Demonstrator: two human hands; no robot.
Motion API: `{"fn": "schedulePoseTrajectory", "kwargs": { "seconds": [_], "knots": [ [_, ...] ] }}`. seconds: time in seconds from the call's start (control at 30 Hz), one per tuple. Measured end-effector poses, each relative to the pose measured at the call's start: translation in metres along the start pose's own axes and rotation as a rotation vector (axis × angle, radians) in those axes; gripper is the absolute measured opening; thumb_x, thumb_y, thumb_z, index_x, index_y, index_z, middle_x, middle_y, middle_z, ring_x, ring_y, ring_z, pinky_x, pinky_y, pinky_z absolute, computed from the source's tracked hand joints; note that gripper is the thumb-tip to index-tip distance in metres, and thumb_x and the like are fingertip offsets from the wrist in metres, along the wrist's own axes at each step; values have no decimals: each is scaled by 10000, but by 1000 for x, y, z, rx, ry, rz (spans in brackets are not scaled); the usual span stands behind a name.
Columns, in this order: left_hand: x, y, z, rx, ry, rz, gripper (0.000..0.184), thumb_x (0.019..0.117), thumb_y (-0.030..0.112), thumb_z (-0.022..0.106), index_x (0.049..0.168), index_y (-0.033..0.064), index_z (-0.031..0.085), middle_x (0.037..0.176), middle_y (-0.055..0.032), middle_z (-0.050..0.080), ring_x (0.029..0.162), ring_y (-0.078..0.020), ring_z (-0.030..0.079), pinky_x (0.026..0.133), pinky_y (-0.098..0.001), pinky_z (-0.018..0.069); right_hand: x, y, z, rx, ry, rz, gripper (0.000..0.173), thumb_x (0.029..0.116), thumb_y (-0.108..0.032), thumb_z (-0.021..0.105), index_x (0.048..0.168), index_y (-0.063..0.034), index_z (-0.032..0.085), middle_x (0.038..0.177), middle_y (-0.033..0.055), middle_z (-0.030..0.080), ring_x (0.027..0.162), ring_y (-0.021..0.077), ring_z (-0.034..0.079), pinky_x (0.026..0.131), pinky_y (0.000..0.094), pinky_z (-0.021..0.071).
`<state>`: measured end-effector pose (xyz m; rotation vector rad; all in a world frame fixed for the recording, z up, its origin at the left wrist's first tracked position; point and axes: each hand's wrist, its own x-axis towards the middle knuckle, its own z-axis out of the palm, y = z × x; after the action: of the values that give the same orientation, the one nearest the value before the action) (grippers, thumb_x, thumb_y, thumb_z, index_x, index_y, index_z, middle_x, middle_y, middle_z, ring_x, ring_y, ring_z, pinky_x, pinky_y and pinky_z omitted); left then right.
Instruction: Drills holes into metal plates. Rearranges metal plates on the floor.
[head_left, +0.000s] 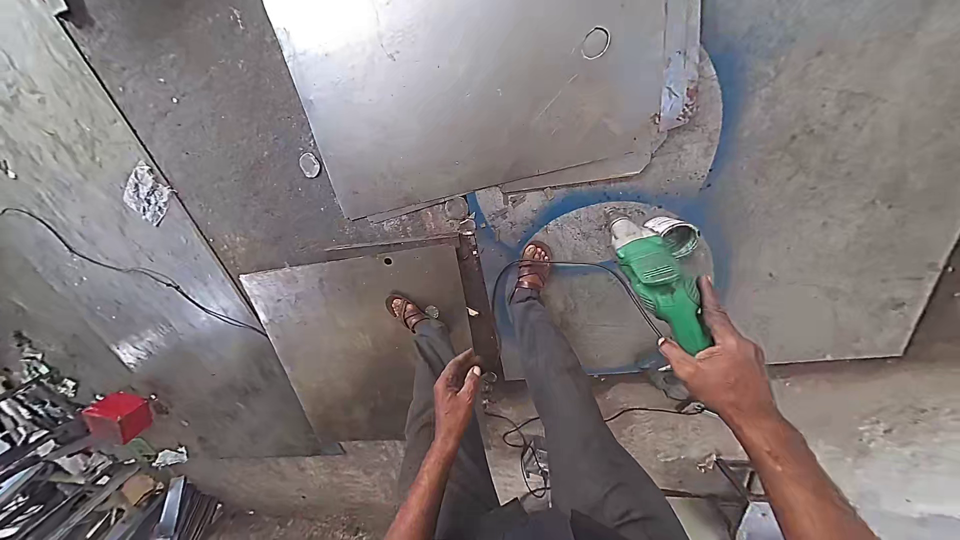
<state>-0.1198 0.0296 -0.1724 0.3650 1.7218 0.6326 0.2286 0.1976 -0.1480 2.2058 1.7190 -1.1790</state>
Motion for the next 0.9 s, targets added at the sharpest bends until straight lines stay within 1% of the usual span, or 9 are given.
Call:
{"fn": "schedulePoseTrajectory", "kwargs": {
  "seconds": [0.07, 0.17, 0.3, 0.37, 0.43, 0.5, 0.6, 0.67, 0.9],
  "knots": [
    [5, 3, 1, -89, 13, 46, 372, 992, 61, 596, 1344, -58, 603, 1239, -164, 714, 1156, -233, 695, 1018, -379, 573, 9, -39, 25, -87, -69, -162, 957, 769, -194, 674, 1645, -193, 289, 1039, 227, 726, 785, 422, 698, 678, 649, 527],
    [13, 6, -4, -260, 62, 79, 502, 974, 146, 644, 1412, -76, 541, 1409, -207, 608, 1298, -270, 610, 1100, -390, 516, 13, -95, 75, -160, -186, -373, 953, 767, -174, 689, 1640, -226, 309, 1071, 179, 734, 808, 383, 718, 669, 618, 561],
    [41, 2, -21, -481, 168, 106, 1097, 837, 531, 789, 1610, -1, 222, 1654, -202, 291, 1486, -276, 398, 1150, -409, 463, 4, -163, 156, -273, -317, -524, 948, 794, -157, 721, 1639, -269, 305, 1219, 124, 711, 856, 349, 733, 649, 569, 583],
    [59, -8, -34, -614, 250, 110, 1248, 773, 602, 822, 1643, 72, 101, 1690, -176, 198, 1520, -293, 324, 1150, -482, 443, -5, -188, 198, -300, -383, -553, 947, 807, -153, 729, 1640, -283, 299, 1247, 106, 699, 843, 324, 733, 640, 540, 590],
    [83, -17, -48, -727, 329, 91, 1291, 750, 601, 836, 1655, 144, 37, 1702, -143, 173, 1515, -272, 326, 1142, -486, 441, -9, -201, 241, -305, -417, -590, 939, 808, -144, 735, 1635, -293, 315, 1250, 95, 702, 821, 307, 735, 628, 516, 596],
    [108, -28, -61, -774, 423, 48, 1219, 779, 542, 839, 1652, 146, 86, 1669, -155, 266, 1471, -268, 403, 1123, -470, 468, -13, -206, 279, -311, -457, -611, 937, 819, -142, 731, 1635, -320, 305, 1241, 95, 698, 803, 297, 725, 628, 493, 593],
    [132, -49, -72, -789, 586, -75, 862, 891, 170, 775, 1605, 105, 296, 1546, -181, 454, 1334, -281, 550, 1042, -453, 536, -16, -203, 321, -300, -492, -621, 919, 828, -137, 717, 1629, -338, 314, 1257, 97, 696, 786, 287, 721, 628, 467, 595],
    [138, -66, -73, -785, 657, -103, 650, 952, 55, 677, 1546, 53, 414, 1437, -209, 561, 1222, -306, 632, 981, -458, 572, -16, -197, 337, -306, -521, -636, 935, 831, -121, 712, 1636, -346, 292, 1262, 107, 690, 770, 282, 714, 628, 451, 590],
    [140, -91, -79, -847, 654, -91, 561, 990, 73, 583, 1526, 13, 426, 1381, -229, 596, 1179, -302, 654, 967, -453, 575, -17, -194, 354, -315, -538, -677, 908, 843, -133, 714, 1630, -337, 309, 1220, 134, 691, 736, 290, 697, 611, 443, 579]
  ]
}}
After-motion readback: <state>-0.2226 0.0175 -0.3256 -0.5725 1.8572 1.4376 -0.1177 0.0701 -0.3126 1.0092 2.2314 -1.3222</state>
